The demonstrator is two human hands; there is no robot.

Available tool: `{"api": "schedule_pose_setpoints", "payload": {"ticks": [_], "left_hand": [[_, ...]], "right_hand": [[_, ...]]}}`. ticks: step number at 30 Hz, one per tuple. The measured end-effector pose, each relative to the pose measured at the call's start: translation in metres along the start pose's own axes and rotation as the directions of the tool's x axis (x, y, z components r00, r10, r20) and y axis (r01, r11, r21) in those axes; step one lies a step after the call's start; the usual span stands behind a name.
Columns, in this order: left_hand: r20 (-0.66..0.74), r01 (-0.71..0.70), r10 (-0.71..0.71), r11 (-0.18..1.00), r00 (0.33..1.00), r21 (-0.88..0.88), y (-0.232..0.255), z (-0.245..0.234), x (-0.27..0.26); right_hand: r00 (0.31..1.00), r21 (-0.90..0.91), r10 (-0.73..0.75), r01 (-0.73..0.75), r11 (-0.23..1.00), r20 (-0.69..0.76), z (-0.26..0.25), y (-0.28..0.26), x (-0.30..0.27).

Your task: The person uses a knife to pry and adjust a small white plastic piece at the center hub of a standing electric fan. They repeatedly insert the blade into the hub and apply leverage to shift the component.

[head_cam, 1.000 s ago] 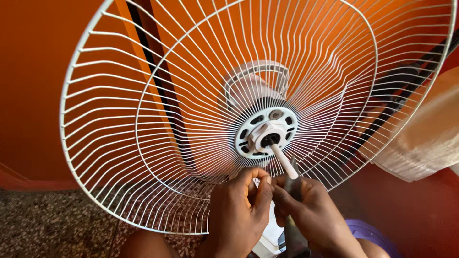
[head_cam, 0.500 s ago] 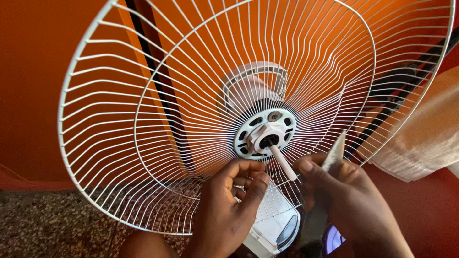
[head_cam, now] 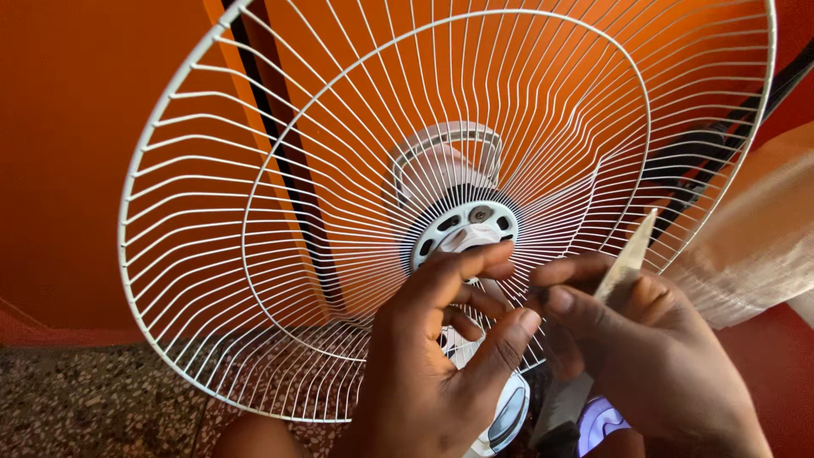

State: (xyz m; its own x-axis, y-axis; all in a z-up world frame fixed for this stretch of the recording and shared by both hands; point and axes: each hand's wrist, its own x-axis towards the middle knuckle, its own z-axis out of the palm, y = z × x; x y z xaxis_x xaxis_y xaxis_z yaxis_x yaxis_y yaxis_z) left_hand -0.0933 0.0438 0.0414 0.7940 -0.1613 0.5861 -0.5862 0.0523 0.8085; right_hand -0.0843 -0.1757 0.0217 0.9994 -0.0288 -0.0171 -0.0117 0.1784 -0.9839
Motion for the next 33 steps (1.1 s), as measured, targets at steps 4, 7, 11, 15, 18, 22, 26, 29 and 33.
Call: {"api": "schedule_pose_setpoints", "payload": {"ticks": [4,7,11,15,18,22,26,29,33], "left_hand": [[0.033,-0.039,0.04,0.999,0.999,-0.031,0.009,0.002,0.003],[0.042,0.054,-0.055,0.998,0.998,0.034,0.009,-0.002,0.006],[0.065,0.235,-0.226,0.933,0.972,-0.273,0.008,-0.006,0.004],[0.097,0.4,-0.395,0.83,0.914,-0.389,0.009,-0.012,0.008],[0.145,0.465,-0.46,0.724,0.876,-0.51,0.009,-0.015,0.008],[0.171,0.489,-0.481,0.678,0.86,-0.549,0.012,-0.015,0.007],[0.196,0.507,-0.494,0.638,0.847,-0.58,0.013,-0.015,0.005],[0.217,0.506,-0.486,0.608,0.846,-0.612,0.015,-0.015,0.005],[0.205,0.508,-0.498,0.608,0.842,-0.61,0.018,-0.014,0.005]], "right_hand": [[0.991,0.032,-0.09,0.088,0.996,0.099,0.01,-0.005,-0.003],[0.991,0.023,-0.102,0.1,0.995,0.085,0.016,-0.008,-0.008],[0.993,0.025,-0.077,0.075,0.997,0.093,0.023,-0.013,-0.014],[0.99,0.067,-0.076,0.069,0.995,0.115,0.026,-0.018,-0.02],[0.982,0.098,-0.116,0.102,0.99,0.146,0.026,-0.019,-0.023],[0.987,0.078,-0.101,0.092,0.993,0.127,0.026,-0.022,-0.025],[0.995,0.012,-0.087,0.086,0.996,0.057,0.03,-0.027,-0.029],[0.99,0.034,-0.123,0.121,0.992,0.073,0.034,-0.03,-0.031],[0.999,-0.011,-0.04,0.04,0.999,-0.003,0.039,-0.035,-0.034]]}}
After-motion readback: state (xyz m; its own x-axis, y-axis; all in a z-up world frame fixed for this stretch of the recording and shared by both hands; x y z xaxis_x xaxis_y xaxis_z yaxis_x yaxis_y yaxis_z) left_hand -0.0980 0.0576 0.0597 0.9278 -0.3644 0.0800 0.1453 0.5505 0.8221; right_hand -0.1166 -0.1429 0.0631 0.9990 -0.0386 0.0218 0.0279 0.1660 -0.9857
